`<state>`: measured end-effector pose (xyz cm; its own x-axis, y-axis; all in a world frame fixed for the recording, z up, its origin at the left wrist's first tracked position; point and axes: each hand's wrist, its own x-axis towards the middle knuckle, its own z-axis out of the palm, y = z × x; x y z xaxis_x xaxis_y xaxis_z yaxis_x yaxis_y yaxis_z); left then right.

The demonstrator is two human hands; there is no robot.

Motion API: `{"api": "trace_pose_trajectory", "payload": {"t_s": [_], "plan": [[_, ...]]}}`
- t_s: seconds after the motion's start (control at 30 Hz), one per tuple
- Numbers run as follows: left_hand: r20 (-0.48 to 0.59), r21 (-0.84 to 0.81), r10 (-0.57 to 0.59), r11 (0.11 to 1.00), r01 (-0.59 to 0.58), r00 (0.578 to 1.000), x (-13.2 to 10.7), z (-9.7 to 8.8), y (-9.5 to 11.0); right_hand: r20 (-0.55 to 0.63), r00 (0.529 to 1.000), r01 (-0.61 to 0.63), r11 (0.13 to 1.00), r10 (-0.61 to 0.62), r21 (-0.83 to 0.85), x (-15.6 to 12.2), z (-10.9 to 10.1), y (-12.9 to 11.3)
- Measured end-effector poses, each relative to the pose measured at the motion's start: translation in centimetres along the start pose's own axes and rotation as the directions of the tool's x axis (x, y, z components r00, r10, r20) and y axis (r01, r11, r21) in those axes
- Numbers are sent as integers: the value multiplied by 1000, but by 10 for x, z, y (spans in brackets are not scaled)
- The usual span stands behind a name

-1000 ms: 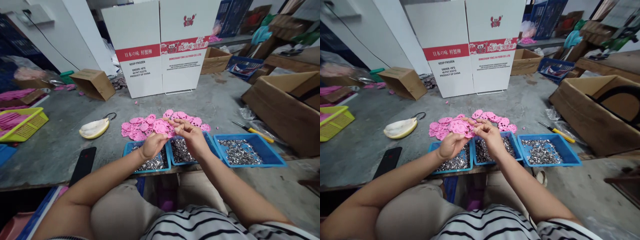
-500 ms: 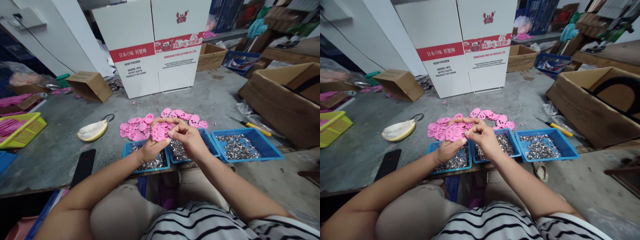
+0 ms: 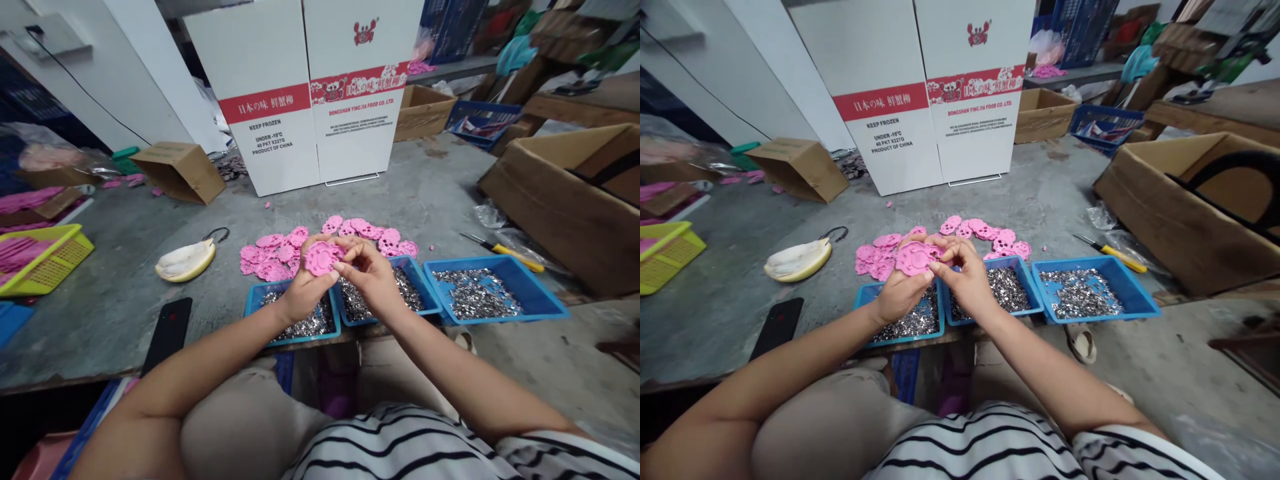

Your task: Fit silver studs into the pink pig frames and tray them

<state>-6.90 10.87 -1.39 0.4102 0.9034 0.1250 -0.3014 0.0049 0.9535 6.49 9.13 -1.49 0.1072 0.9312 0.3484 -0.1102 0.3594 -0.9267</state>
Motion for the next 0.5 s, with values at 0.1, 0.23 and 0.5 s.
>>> {"api": "trace_pose_trajectory", "payload": {"t_s": [0.1,0.23,0.5], "plan": [[-69,-212,-111,973,94,991,5,7,9,-9,999,-35,999,35,-22,2,-8,4],[-149,-265,-259,940,214,954,11,4,18,-23,998,-61,961,57,-271,9,-38,4],[-151,-268,-449,876,401,881,13,3,21,-184,962,-211,119,202,-970,11,-138,-35]]}}
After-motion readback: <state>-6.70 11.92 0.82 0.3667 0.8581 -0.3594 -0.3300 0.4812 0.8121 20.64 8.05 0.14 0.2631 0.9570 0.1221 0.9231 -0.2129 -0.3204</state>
